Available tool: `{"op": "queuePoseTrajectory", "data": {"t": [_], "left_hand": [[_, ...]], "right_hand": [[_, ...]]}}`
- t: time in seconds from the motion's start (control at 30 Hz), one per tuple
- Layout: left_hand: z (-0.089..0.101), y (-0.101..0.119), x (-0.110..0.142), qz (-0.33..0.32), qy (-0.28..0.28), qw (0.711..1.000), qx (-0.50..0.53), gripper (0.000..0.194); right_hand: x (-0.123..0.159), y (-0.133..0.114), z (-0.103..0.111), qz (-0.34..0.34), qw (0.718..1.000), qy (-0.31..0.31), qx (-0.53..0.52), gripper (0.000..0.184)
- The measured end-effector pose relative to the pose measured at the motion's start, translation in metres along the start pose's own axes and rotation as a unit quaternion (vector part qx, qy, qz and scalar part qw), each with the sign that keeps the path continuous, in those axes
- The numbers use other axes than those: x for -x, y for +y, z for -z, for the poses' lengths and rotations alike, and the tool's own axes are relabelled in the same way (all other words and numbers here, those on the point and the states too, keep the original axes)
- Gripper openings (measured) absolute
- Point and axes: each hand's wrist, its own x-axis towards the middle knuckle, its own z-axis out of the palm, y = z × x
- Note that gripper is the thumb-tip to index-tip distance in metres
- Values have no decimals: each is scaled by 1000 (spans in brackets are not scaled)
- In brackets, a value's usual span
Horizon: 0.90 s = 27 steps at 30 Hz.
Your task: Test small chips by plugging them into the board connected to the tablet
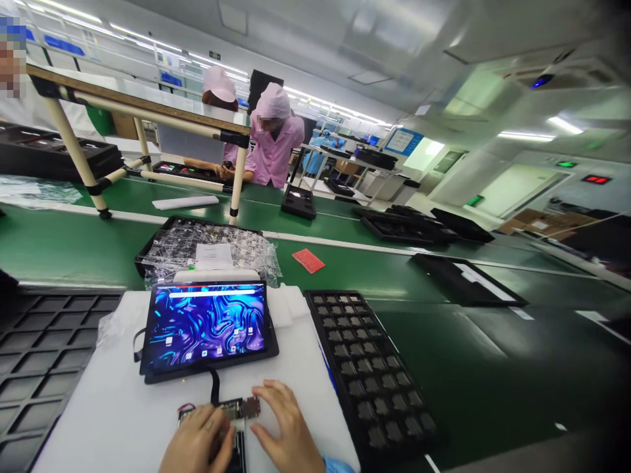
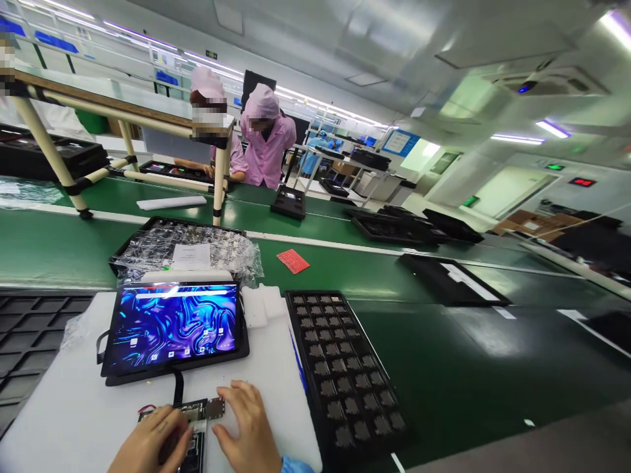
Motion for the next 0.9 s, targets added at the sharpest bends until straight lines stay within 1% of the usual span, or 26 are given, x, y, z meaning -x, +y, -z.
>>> {"op": "queuePoseTrajectory", "data": {"t": [0.07,0.13,0.23,0.33,0.5,0.63,0.8,0.9], "left_hand": [[-10,3,-3,29,-34,996,-76,21],[-16,7,-6,51,-48,989,-130,25],[-19,12,-11,45,-53,983,-172,28],[-17,17,-16,38,-65,976,-203,32],[-11,23,-23,11,-54,974,-218,34],[-13,25,-24,11,-48,973,-223,32],[-18,23,-22,-8,-32,980,-196,32],[-19,23,-21,9,-35,985,-169,34]], "right_hand": [[-1,0,-1,-1,1000,7,9,51],[-1,-1,-3,-2,1000,14,14,50],[-1,1,-5,2,1000,27,14,48],[2,5,-9,4,999,32,9,49],[5,13,-13,-4,1000,21,2,51],[6,16,-14,-2,1000,18,2,49],[6,14,-12,-3,1000,21,-17,50],[5,14,-11,5,999,30,-29,50]]}}
